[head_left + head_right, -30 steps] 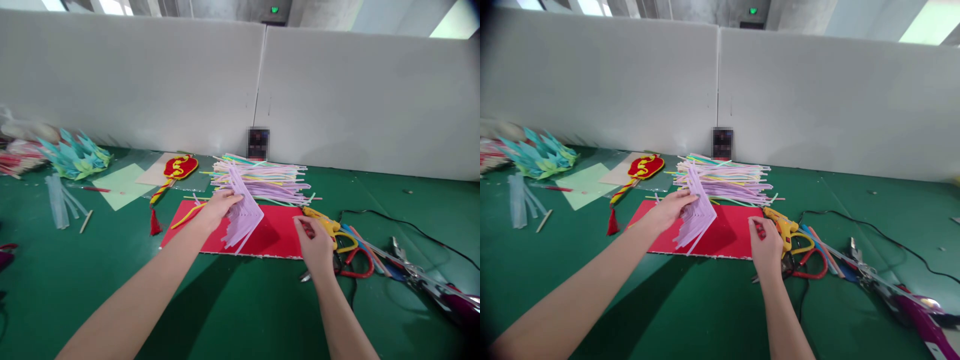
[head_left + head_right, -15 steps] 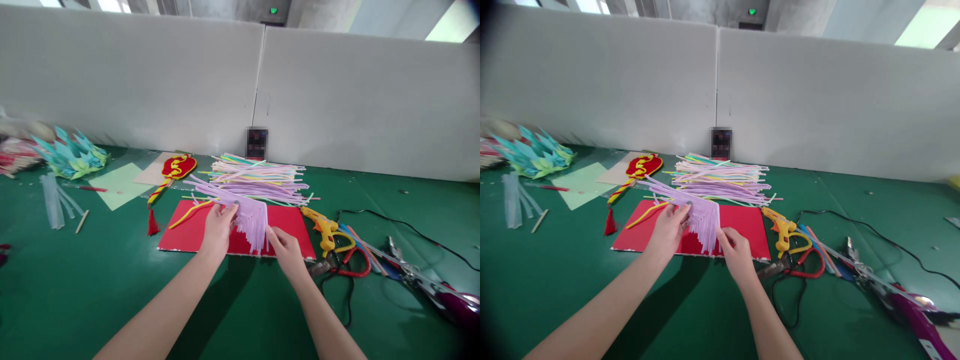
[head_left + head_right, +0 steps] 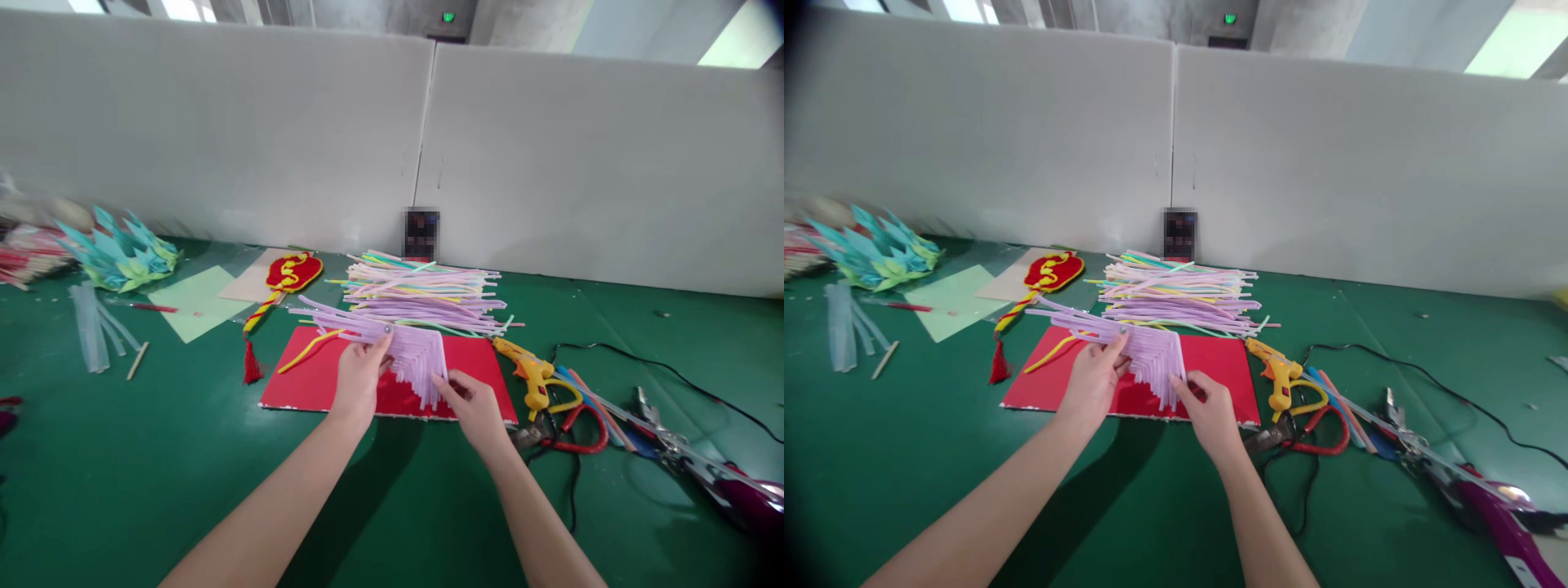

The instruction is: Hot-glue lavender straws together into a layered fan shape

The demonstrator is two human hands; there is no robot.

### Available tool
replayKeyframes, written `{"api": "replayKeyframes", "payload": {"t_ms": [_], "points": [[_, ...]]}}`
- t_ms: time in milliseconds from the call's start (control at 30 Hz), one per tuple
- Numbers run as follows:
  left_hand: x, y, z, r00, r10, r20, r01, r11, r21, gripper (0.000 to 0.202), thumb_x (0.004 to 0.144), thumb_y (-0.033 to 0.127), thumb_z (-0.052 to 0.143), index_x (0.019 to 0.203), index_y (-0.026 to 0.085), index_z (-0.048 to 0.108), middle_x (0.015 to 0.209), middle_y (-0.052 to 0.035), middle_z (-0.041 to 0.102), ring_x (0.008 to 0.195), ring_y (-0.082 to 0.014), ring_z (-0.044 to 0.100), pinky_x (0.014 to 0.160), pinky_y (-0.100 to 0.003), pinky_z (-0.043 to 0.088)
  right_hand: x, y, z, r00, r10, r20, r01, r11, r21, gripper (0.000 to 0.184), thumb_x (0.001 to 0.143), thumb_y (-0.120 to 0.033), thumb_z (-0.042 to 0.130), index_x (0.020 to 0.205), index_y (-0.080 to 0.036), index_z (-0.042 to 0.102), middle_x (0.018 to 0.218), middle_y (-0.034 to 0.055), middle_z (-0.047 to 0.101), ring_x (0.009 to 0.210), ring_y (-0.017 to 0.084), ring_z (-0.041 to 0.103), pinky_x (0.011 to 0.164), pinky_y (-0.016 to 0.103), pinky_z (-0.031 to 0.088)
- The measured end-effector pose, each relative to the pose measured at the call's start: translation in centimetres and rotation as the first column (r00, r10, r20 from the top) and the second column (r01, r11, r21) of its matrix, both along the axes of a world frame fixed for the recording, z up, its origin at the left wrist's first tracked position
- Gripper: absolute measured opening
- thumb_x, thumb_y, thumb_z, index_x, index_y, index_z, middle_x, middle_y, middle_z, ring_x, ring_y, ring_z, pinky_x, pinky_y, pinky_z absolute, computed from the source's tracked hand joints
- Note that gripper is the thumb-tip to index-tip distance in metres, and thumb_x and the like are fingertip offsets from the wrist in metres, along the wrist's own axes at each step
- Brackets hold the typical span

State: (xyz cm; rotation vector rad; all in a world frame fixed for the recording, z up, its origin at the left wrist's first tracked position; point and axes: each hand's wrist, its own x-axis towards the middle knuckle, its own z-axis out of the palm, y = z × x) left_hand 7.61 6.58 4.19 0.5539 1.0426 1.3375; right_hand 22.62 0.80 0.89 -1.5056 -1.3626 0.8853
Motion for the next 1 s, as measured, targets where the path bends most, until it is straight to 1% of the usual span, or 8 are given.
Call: {"api": "replayKeyframes", "payload": {"t_ms": [100,200,367,467,567,733,833,1000], "points": [[-0.3,0.3,0.0,0.999,0.019,-0.026,-0.020,0.999,-0.037,0.033,0.060,0.038,0.078,0.077,0.015,0.063,0.070,-0.0032,0.070,0.067,-0.0175,0.068,0.062,-0.026,0.052,-0.2,-0.1,0.2,0.999,0.005,0.041,-0.005,1.000,0.006,0.039,0.080,-0.051,0.053,0.059,-0.019,0.044,0.057,-0.0035,0.037,0.055,0.011,0.035,0.053,0.023,0.032],[-0.5,0.3,-0.1,0.999,0.005,-0.052,-0.006,1.000,-0.019,0.032,0.065,0.039,0.074,0.084,0.014,0.066,0.075,-0.0060,0.072,0.069,-0.0180,0.068,0.060,-0.025,0.051,-0.3,-0.1,0.2,0.999,0.008,0.048,-0.009,1.000,0.017,0.039,0.080,-0.050,0.053,0.059,-0.019,0.044,0.058,-0.0039,0.037,0.056,0.010,0.035,0.053,0.022,0.032],[-0.6,-0.1,-0.4,0.996,0.036,-0.079,-0.036,0.999,-0.005,0.036,0.066,0.040,0.075,0.089,0.014,0.067,0.085,-0.0076,0.072,0.075,-0.0190,0.068,0.060,-0.025,0.052,-0.2,-0.1,0.1,0.999,0.010,0.033,-0.010,1.000,0.007,0.038,0.079,-0.049,0.055,0.059,-0.019,0.047,0.057,-0.0046,0.038,0.056,0.010,0.037,0.054,0.022,0.032],[-1.1,-0.4,-1.0,0.991,0.062,-0.122,-0.062,0.998,0.007,0.038,0.064,0.040,0.076,0.089,0.013,0.067,0.088,-0.0082,0.071,0.077,-0.0208,0.068,0.065,-0.029,0.054,0.0,0.0,-0.1,1.000,0.015,0.019,-0.014,1.000,-0.020,0.036,0.079,-0.050,0.055,0.064,-0.018,0.055,0.059,-0.0033,0.046,0.058,0.011,0.041,0.055,0.022,0.035],[-1.8,-0.6,-1.9,0.973,0.073,-0.221,-0.070,0.997,0.021,0.035,0.063,0.040,0.077,0.085,0.013,0.069,0.087,-0.0080,0.071,0.079,-0.0217,0.068,0.069,-0.030,0.054,0.1,0.0,-0.3,1.000,0.005,0.016,-0.005,0.999,-0.037,0.036,0.079,-0.052,0.055,0.072,-0.017,0.063,0.065,-0.0005,0.055,0.059,0.013,0.046,0.056,0.023,0.038],[-2.5,-0.8,-3.1,0.950,0.075,-0.303,-0.067,0.997,0.036,0.034,0.064,0.039,0.076,0.088,0.015,0.070,0.091,-0.0077,0.071,0.086,-0.0230,0.067,0.073,-0.031,0.053,0.1,0.1,-0.5,0.999,0.009,0.035,-0.008,1.000,-0.029,0.036,0.079,-0.050,0.055,0.077,-0.016,0.068,0.069,0.0017,0.062,0.060,0.014,0.050,0.056,0.024,0.040],[-2.4,-0.9,-2.9,0.956,0.073,-0.283,-0.070,0.997,0.019,0.035,0.064,0.042,0.075,0.086,0.014,0.070,0.090,-0.0084,0.071,0.085,-0.0233,0.067,0.074,-0.032,0.054,0.1,0.1,-0.4,0.999,0.011,0.041,-0.010,1.000,-0.029,0.036,0.079,-0.050,0.055,0.076,-0.016,0.068,0.068,0.0016,0.062,0.059,0.014,0.050,0.055,0.024,0.040],[-2.1,-1.2,-1.8,0.977,0.101,-0.186,-0.109,0.994,-0.032,0.030,0.064,0.036,0.076,0.083,0.014,0.068,0.080,-0.0047,0.070,0.073,-0.0192,0.067,0.069,-0.032,0.056,0.0,0.1,-0.3,0.999,0.004,0.051,-0.002,1.000,-0.027,0.038,0.078,-0.052,0.055,0.074,-0.016,0.067,0.066,0.0012,0.061,0.058,0.013,0.049,0.054,0.023,0.040]]}}
